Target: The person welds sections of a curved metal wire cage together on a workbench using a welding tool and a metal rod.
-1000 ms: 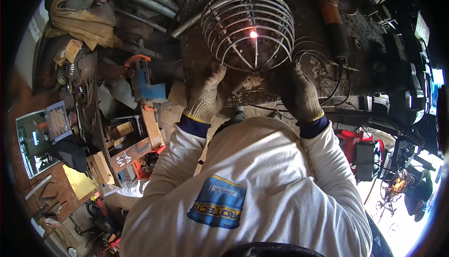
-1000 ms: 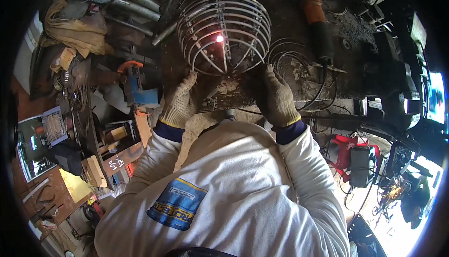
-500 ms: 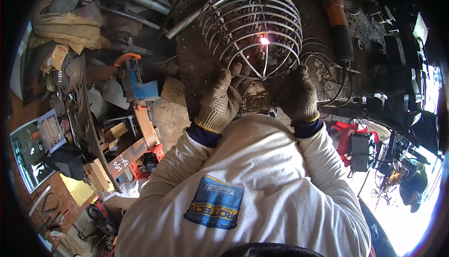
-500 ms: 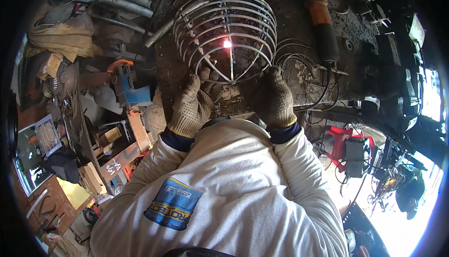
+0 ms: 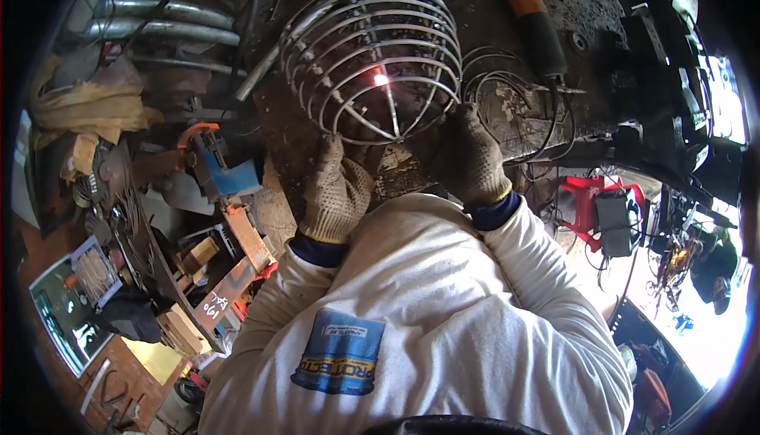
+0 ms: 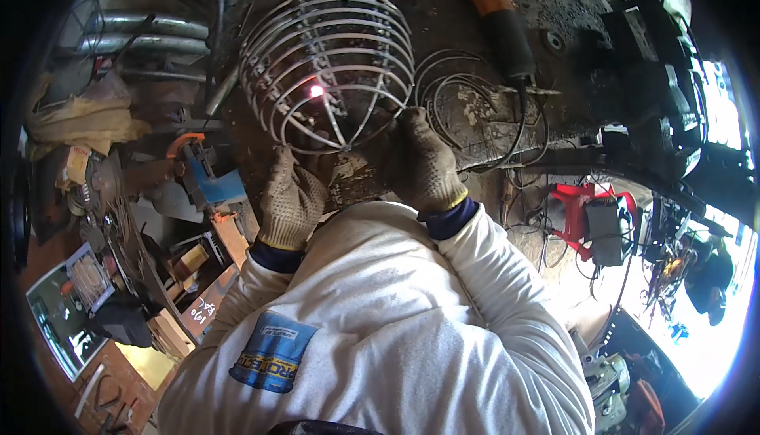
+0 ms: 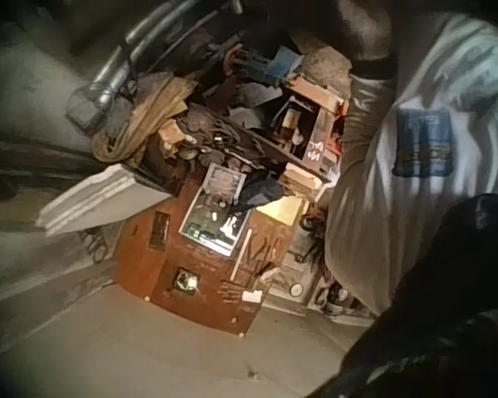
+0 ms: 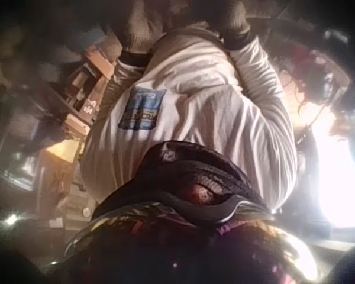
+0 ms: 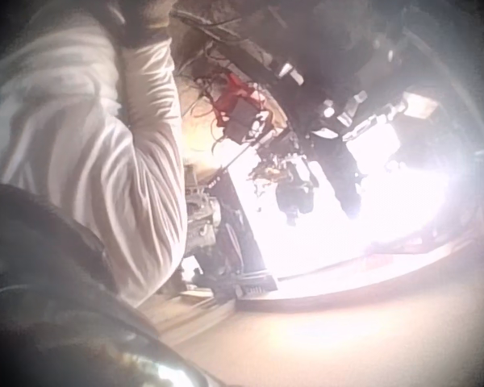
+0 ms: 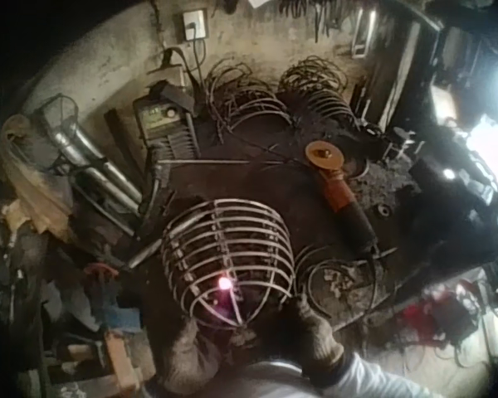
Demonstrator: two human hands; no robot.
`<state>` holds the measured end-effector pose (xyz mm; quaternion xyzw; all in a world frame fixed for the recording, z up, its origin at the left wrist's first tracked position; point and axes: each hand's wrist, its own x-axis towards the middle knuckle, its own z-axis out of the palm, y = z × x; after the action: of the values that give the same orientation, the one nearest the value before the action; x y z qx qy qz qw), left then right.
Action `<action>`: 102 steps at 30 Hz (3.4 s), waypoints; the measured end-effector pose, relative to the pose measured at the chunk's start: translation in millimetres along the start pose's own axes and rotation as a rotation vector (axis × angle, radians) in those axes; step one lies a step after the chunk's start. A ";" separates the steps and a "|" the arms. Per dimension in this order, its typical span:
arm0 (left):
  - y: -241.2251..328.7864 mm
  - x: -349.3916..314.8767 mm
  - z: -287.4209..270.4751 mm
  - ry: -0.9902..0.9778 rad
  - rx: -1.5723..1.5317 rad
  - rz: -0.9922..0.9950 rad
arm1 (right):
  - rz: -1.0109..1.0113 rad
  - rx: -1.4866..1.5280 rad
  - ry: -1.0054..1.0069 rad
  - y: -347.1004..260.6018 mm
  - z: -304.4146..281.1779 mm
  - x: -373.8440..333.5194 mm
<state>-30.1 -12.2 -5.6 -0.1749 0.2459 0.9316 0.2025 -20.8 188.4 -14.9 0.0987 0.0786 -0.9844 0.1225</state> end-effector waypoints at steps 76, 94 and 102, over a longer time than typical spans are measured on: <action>-19.3 2.3 1.8 -0.202 -0.150 0.044 | 0.109 -0.142 0.164 -14.7 -0.3 0.7; -30.3 11.1 2.2 0.076 -0.084 0.217 | 0.022 -0.511 0.238 -12.0 -39.4 18.2; -29.9 10.7 9.7 0.101 -0.110 0.216 | 0.021 -0.556 0.255 -10.0 -36.7 21.2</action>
<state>-27.6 19.9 -13.8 -0.2048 0.2215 0.9502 0.0785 -37.1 199.8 -53.6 0.1849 0.3590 -0.9034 0.1441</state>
